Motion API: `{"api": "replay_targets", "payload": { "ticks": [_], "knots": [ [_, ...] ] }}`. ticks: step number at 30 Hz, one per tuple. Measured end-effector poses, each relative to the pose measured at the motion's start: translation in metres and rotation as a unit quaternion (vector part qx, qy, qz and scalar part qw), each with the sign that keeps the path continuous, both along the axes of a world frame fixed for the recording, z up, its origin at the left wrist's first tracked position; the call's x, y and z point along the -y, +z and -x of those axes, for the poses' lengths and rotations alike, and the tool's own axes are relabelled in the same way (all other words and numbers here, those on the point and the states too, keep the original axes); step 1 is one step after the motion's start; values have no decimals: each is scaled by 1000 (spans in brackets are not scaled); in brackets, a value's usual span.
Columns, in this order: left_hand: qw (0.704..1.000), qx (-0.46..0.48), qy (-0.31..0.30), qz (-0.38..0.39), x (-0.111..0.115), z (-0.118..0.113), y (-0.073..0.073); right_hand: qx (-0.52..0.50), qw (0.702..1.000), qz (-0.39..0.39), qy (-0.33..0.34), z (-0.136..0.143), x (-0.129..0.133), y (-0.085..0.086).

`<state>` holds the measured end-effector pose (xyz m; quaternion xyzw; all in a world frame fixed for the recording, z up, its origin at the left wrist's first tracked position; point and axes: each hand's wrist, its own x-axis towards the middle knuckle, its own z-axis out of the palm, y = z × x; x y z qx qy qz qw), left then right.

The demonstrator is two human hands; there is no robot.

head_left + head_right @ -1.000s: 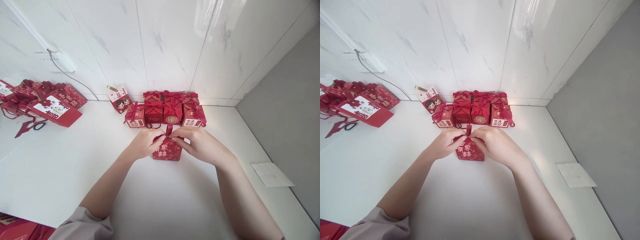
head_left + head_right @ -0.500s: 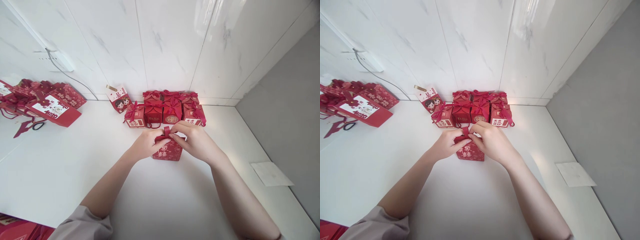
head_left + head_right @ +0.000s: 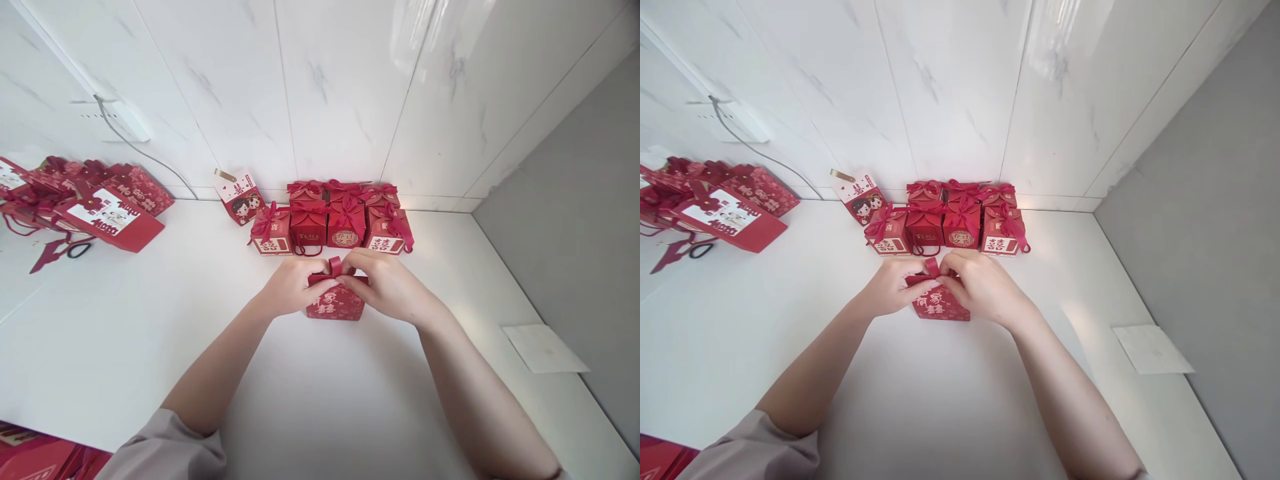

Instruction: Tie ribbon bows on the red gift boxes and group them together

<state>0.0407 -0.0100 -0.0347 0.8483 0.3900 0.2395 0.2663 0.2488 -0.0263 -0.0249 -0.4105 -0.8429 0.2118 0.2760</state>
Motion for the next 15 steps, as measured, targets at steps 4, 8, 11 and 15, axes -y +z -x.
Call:
{"api": "replay_targets", "payload": {
  "ticks": [4,8,11,15],
  "knots": [
    [1000,0,-16,-12,-3,2,-2,10,1000,-3,16,-1,1,2],
    [999,0,-29,-29,-5,3,-4,8,1000,10,27,-3,0,1],
    [999,5,-33,-24,-5,3,-4,-1,999,24,34,-4,-1,0],
    [1000,-1,-19,12,-4,4,1,-16,998,50,30,-5,0,3]
  ]
}}
